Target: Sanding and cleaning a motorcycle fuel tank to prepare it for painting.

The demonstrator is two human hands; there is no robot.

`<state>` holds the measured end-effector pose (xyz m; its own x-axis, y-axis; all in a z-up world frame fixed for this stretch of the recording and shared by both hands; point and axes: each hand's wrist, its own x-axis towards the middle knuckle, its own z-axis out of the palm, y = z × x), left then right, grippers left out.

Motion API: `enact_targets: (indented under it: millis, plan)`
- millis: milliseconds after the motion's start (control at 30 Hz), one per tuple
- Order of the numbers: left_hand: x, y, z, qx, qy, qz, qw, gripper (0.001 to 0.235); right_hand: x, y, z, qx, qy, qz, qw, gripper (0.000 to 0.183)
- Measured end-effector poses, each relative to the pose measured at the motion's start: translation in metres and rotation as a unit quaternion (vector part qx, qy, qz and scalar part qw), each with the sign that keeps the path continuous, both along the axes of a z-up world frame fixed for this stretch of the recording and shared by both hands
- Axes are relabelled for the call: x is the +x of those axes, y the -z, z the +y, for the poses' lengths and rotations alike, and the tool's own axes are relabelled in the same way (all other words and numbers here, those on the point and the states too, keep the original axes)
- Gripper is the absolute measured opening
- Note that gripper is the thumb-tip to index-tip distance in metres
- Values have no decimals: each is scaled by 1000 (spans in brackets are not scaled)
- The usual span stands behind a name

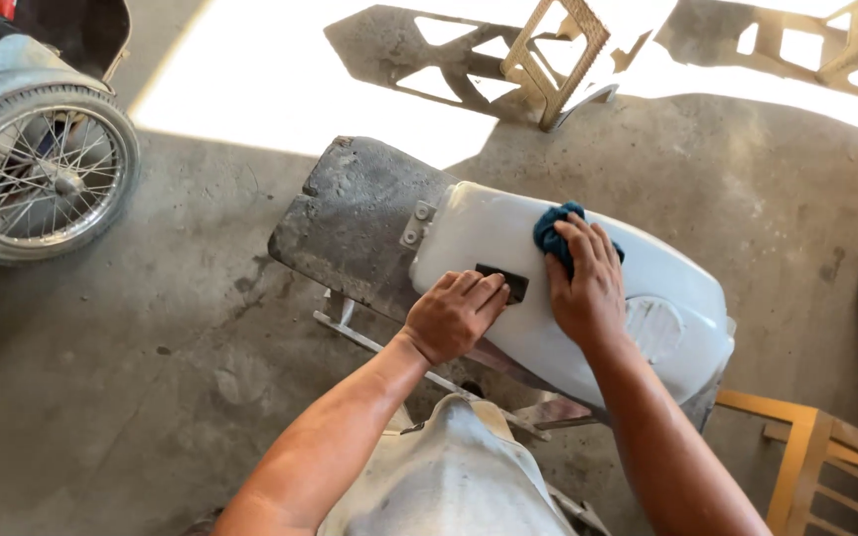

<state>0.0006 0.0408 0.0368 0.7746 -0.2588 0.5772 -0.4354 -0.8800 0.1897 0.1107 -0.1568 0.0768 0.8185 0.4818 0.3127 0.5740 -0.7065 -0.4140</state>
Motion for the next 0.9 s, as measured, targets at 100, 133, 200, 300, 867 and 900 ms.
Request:
enact_targets:
  millis: [100, 133, 200, 300, 867, 900]
  plan:
    - [0, -12, 19, 12, 53, -11, 998, 35, 13, -1, 32, -4, 27, -7, 1000, 40]
    - [-3, -9, 25, 12, 59, -10, 998, 35, 15, -2, 42, -3, 33, -6, 999, 40]
    - [-9, -3, 30, -28, 72, 10, 997, 35, 19, -4, 57, -16, 22, -2, 1000, 39]
    - [-16, 18, 39, -36, 60, 36, 997, 33, 30, -12, 86, -66, -27, 34, 997, 37]
    - [-49, 81, 83, -502, -143, 220, 824, 12, -11, 6, 30, -73, -12, -51, 996, 31]
    - [-38, 77, 84, -522, -171, 225, 805, 11, -6, 6, 17, -31, 88, -51, 994, 34]
